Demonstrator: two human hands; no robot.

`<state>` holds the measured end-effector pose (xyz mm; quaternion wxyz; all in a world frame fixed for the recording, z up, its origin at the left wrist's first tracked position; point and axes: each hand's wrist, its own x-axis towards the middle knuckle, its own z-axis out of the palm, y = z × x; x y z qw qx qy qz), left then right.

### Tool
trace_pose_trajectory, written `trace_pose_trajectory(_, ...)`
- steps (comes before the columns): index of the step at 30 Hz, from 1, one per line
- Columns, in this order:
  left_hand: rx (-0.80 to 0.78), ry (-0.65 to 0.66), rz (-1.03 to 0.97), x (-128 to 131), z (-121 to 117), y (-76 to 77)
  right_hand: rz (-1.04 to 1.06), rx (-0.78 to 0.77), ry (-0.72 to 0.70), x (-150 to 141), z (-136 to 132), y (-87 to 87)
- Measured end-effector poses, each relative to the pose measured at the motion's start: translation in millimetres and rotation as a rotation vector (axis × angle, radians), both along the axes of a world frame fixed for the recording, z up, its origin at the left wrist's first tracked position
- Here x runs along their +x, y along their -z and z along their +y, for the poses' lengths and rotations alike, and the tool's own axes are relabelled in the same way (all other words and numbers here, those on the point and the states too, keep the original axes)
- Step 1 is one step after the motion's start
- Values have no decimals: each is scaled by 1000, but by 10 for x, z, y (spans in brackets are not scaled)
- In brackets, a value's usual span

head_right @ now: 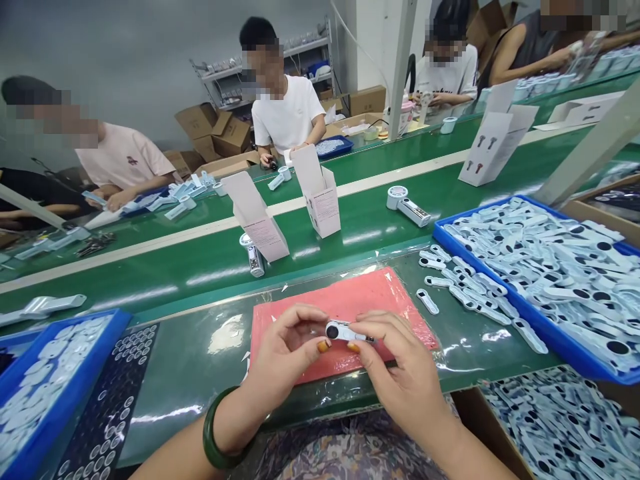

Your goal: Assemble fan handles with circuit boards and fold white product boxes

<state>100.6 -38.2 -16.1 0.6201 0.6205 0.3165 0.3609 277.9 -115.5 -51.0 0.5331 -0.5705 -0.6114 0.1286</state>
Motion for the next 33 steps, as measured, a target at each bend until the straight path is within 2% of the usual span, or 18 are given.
trace_pose_trajectory(2,-237,52,-109,31,-71,8,-54,46,-20,-2,-26,-39)
trace_pose_trajectory(3,-298,55,-138,47,-100,13,-82,70,-30,-6,-38,-60)
trace_pose_trajectory(5,-314,28,-163,74,-139,16,-131,112,-39,-16,-61,-104)
trace_pose_trajectory(6,-266,12,-164,80,-151,15,-151,125,-39,-22,-73,-127)
trace_pose_trajectory(8,-15,-20,-147,77,-165,6,-169,131,-32,-31,-98,-168)
trace_pose_trajectory(11,492,-11,-105,44,-180,-16,-155,160,-31,-24,-140,-214)
trace_pose_trajectory(13,636,21,-102,24,-193,-21,-166,226,-27,-5,-170,-231)
trace_pose_trajectory(16,597,42,-120,10,-223,-1,-225,284,0,26,-208,-239)
trace_pose_trajectory(22,416,105,-162,8,-270,64,-262,235,28,57,-226,-185)
trace_pose_trajectory(27,400,14,-127,19,-249,113,-295,220,20,55,-225,-151)
trace_pose_trajectory(29,408,13,-118,13,-227,117,-252,170,-31,46,-233,-161)
trace_pose_trajectory(33,444,72,-75,-23,-191,50,12,-66,-151,26,-256,-175)
